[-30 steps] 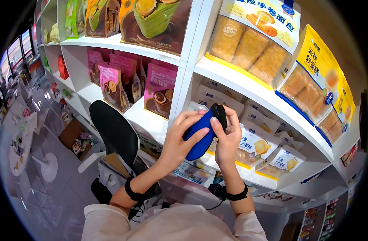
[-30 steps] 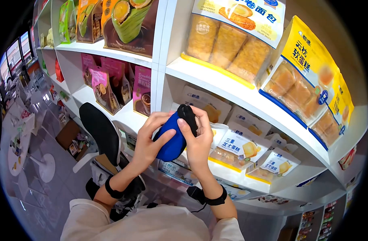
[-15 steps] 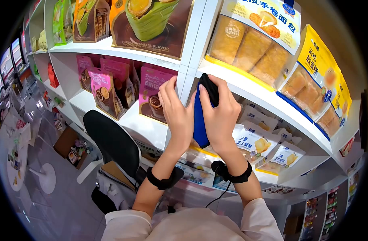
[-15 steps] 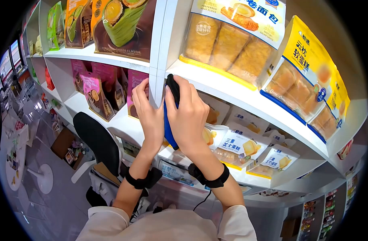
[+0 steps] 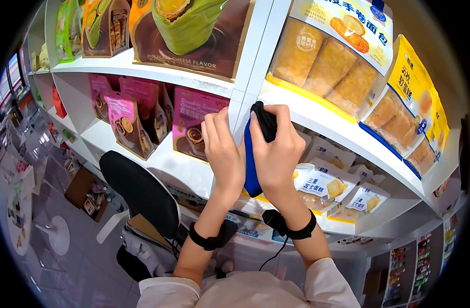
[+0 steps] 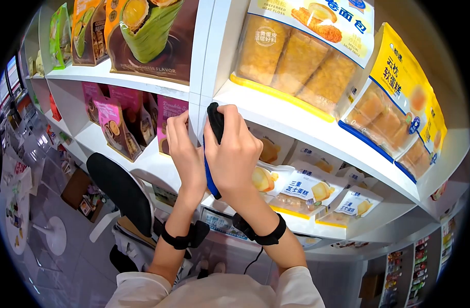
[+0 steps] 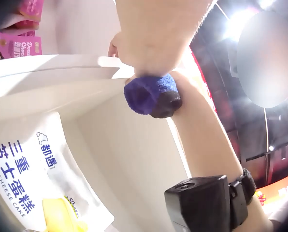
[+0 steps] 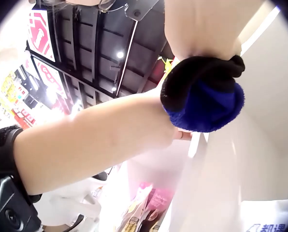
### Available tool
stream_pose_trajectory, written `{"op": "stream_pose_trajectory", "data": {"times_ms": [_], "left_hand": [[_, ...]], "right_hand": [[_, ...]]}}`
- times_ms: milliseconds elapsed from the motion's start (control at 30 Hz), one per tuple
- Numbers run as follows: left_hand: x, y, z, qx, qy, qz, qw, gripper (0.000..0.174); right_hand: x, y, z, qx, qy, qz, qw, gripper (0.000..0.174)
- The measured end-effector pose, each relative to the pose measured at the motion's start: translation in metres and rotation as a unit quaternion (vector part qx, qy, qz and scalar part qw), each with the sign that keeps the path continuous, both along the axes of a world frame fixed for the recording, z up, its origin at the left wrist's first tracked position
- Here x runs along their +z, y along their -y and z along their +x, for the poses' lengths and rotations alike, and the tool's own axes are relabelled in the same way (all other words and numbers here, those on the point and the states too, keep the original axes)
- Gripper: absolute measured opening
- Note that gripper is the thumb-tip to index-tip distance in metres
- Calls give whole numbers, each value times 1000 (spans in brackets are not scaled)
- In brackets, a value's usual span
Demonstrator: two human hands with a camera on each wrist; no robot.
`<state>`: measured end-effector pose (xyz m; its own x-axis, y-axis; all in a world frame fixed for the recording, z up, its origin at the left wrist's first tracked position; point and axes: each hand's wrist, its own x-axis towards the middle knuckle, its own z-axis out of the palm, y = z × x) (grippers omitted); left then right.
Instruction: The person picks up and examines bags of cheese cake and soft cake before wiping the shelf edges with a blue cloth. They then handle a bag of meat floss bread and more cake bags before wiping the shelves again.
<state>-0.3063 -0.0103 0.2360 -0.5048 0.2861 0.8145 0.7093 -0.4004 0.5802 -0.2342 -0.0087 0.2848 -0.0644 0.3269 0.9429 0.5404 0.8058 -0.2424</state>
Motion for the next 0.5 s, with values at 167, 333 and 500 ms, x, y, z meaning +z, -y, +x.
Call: {"op": "stream_pose_trajectory", "data": {"times_ms": [167,333,500], "left_hand": [[2,1,-3,-7,7,6,1000,44],[2,2,-2,-28,36,13,999,43],[3,3,-4,-9,27,13,1000,40]], "right_hand": [[8,4,2,-22,-31,-50,998,20],[14,5,-2,-31,-5,-45,998,20],[16,8,-1,-46,1,-62,997,18]]}}
